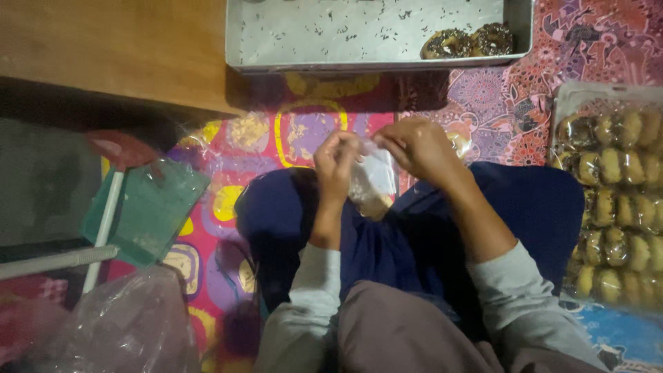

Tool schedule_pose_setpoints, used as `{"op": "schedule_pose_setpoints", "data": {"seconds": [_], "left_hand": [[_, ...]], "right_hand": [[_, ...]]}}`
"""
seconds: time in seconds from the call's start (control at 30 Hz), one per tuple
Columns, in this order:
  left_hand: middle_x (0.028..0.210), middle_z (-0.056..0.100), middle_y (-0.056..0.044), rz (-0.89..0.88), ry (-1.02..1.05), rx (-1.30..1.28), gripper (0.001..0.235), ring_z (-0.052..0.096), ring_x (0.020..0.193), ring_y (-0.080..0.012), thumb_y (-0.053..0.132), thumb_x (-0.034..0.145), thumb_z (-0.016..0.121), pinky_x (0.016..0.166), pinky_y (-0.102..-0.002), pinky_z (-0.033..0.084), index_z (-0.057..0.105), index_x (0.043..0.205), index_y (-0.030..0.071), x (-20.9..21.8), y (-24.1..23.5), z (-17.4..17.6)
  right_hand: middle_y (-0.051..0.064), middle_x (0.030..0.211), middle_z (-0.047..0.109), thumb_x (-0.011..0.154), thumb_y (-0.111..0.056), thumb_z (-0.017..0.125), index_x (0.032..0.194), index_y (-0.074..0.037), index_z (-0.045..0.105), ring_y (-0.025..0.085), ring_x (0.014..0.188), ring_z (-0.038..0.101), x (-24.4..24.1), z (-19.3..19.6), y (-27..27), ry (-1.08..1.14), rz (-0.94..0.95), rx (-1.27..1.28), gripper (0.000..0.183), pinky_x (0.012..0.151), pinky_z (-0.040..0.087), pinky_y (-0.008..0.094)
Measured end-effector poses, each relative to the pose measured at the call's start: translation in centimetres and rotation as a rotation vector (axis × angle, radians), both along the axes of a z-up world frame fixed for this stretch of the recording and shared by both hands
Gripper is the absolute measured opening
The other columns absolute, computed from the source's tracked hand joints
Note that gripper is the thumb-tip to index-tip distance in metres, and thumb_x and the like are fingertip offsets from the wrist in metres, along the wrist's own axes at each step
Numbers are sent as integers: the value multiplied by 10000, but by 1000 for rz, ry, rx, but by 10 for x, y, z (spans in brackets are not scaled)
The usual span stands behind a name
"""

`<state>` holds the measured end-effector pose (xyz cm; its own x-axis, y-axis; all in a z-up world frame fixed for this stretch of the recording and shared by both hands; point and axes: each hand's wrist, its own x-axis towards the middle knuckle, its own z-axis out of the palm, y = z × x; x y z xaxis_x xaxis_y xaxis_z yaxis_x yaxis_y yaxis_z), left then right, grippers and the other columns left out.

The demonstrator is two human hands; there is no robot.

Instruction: The person sits on the floor and packages donuts into small clear plastic bags. They pick up donuts from a metal tray, place them into bags, and arrange the sealed bags into a white plastic crate.

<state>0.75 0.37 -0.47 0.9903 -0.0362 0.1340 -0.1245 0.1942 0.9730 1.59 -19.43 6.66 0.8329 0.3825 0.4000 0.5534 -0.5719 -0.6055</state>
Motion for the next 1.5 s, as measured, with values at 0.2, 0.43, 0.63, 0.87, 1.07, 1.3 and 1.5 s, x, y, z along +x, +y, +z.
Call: {"op": "schedule_pose_setpoints", "data": {"seconds": [0.2, 0.43, 0.63, 0.87, 1.07, 1.3, 1.5], "left_hand": [[871, 700, -49, 145, 62, 98, 80, 662, 755, -109, -68, 944, 623, 662, -257, 559, 670, 974, -10, 4, 2, -1], [908, 741, -99, 369, -67, 311, 119, 704, 810, -159, -41, 985, 645, 762, -300, 585, 679, 1093, -3, -23, -25, 32], [1183, 721, -184, 246, -526, 464, 192, 730, 1110, -315, -78, 894, 686, 971, -384, 593, 703, 1064, 9, -32, -32, 55], [1150, 718, -127, 272, -534, 517, 205, 693, 1150, -266, -1, 870, 708, 1031, -364, 554, 696, 1067, 54, -39, -34, 31], [1652, 376, -105, 171, 115, -589, 679, 537, 1394, -148, 244, 1051, 570, 1208, -333, 426, 271, 1636, 70, -17, -53, -9], [1399, 533, -142, -167, 178, -851, 423, 618, 1178, -232, 112, 1064, 609, 977, -363, 537, 464, 1459, 77, 31, -31, -27], [1212, 642, -96, -116, 171, -1023, 200, 637, 1133, -218, 70, 1009, 624, 995, -387, 551, 600, 1207, 62, 54, -4, -64]], "right_hand": [[157, 914, 736, 969, -155, 750, 973, -27, 750, 358, 809, 692, -6, 39, 11, 46, -95, 25, 128, 761, 527, 456], [71, 1269, 703, 954, -38, 709, 1245, -128, 701, 226, 1281, 648, -62, 57, 42, -54, -201, -12, 304, 1256, 291, 638], [164, 1363, 651, 879, -24, 702, 1343, -30, 640, 332, 1320, 584, -42, -13, 26, -20, -282, 3, 468, 1203, 162, 685], [117, 1517, 567, 909, -107, 712, 1462, -91, 554, 296, 1419, 541, -38, -16, 22, -22, -185, -25, 575, 1240, 199, 670], [134, 1634, 434, 1012, -224, 678, 1560, -126, 478, 372, 1501, 440, -22, 0, 22, -97, -177, -27, 592, 1227, 261, 677], [186, 1498, 530, 867, -202, 750, 1419, -224, 608, 383, 1300, 585, -17, -10, 7, -155, 7, -140, 570, 1060, 499, 516], [175, 1025, 753, 1036, -303, 772, 1505, -187, 586, 253, 873, 725, 77, 20, -72, 353, -525, -128, 518, 775, 578, 362]]}}
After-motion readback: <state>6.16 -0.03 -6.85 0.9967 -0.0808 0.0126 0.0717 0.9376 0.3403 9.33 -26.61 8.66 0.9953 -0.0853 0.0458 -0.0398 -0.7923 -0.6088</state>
